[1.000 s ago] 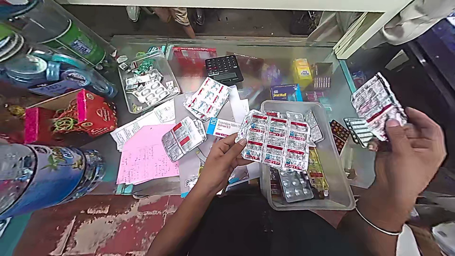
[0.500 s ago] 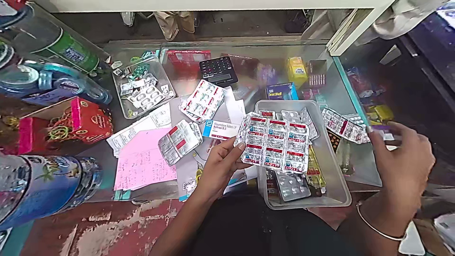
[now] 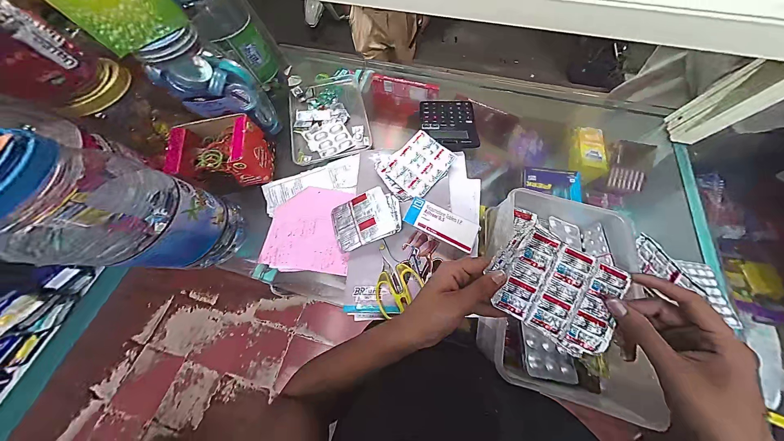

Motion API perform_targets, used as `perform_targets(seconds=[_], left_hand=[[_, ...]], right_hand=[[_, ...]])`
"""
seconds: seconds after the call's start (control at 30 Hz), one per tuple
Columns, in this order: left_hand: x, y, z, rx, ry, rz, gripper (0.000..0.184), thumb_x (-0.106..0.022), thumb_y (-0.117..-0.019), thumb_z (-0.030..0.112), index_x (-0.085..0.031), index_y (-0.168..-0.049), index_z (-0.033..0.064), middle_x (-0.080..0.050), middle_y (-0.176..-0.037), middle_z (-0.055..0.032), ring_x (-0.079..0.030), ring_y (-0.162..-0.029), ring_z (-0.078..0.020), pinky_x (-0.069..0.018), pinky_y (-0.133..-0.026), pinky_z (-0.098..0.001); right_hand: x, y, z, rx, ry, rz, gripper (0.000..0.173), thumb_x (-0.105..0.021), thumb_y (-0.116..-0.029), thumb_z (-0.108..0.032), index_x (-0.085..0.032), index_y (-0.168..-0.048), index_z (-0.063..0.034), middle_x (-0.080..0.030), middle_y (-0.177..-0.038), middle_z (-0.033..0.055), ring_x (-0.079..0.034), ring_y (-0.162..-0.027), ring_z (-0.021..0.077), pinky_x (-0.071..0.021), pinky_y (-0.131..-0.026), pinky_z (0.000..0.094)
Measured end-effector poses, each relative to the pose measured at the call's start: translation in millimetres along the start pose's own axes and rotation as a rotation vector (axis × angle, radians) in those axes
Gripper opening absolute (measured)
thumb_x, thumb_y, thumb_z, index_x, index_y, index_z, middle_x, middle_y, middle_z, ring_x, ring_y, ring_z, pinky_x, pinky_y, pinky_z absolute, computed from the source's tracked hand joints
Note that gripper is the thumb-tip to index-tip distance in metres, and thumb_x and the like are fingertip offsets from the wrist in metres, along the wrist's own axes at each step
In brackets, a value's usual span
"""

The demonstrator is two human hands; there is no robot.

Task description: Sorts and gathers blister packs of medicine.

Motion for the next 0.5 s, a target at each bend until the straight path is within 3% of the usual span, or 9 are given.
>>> perform_targets(seconds=[0.1,0.17,0.27,0.4,0.47,0.5], left_hand=[[-4,-1,-1,0.033,0.036,0.000,0.026,-0.042,-0.1083,0.008,-0.059,-0.126,0.0019,-0.073,-0.112,-0.0013,-0.073,-0.100,-0.0142,-0.0624,-0.089,-0.0377],[-5,-2,-1,0.050,0.050,-0.011,0.025,-0.041,-0.1084,0.008,-0.060,-0.124,0.0033,-0.073,-0.110,0.0000,-0.073,-0.099,-0.0133,-0.0623,-0.088,-0.0368],[-5,-5,0,0.061,0.075,-0.017,0.025,-0.039,-0.1087,0.009,-0.060,-0.121,0.0050,-0.073,-0.108,0.0014,-0.073,-0.097,-0.0119,-0.0626,-0.086,-0.0356],[-3,-7,0,0.087,0.120,0.002,0.026,-0.039,-0.1092,0.010,-0.060,-0.123,0.0046,-0.072,-0.110,0.0003,-0.073,-0.096,-0.0124,-0.0625,-0.086,-0.0347],[-1,-8,0,0.086,0.125,0.016,0.025,-0.039,-0.1091,0.009,-0.059,-0.123,0.0036,-0.072,-0.110,-0.0007,-0.074,-0.097,-0.0134,-0.0624,-0.087,-0.0350],[0,-9,1,0.081,0.117,0.028,0.025,-0.039,-0.1090,0.009,-0.059,-0.123,0.0031,-0.072,-0.110,-0.0010,-0.074,-0.096,-0.0138,-0.0625,-0.087,-0.0352]], right_hand=[[0,-2,-2,0.037,0.052,-0.049,0.065,-0.072,-0.0897,-0.012,-0.039,-0.144,0.0018,-0.063,-0.096,-0.0159,-0.061,-0.075,-0.0080,-0.0545,-0.064,0.0101],[0,-2,0,0.043,0.098,-0.075,0.061,-0.073,-0.0898,-0.016,-0.049,-0.140,0.0080,-0.064,-0.118,-0.0017,-0.064,-0.095,-0.0057,-0.0560,-0.076,0.0119],[2,-5,4,0.087,0.130,-0.065,0.047,-0.076,-0.0881,-0.020,-0.064,-0.130,-0.0039,-0.059,-0.122,-0.0003,-0.061,-0.103,-0.0036,-0.0544,-0.079,0.0116],[3,-10,7,0.188,0.098,-0.056,0.042,-0.079,-0.0882,-0.023,-0.068,-0.128,-0.0254,-0.057,-0.130,-0.0115,-0.058,-0.116,0.0007,-0.0542,-0.091,0.0165],[7,-11,3,0.230,0.066,-0.028,0.035,-0.076,-0.0904,-0.022,-0.069,-0.124,-0.0305,-0.061,-0.126,-0.0192,-0.058,-0.118,-0.0008,-0.0518,-0.098,0.0180],[11,-11,-1,0.226,0.019,0.028,0.029,-0.073,-0.0928,-0.018,-0.069,-0.119,-0.0299,-0.064,-0.120,-0.0220,-0.061,-0.113,-0.0029,-0.0521,-0.096,0.0173]])
Point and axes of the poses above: each hand's wrist, its own y-axis away from the middle knuckle, its own x-axis out of the back of the hand, z = x × y, the point moved 3 cm from there along -y, towards the middle knuckle
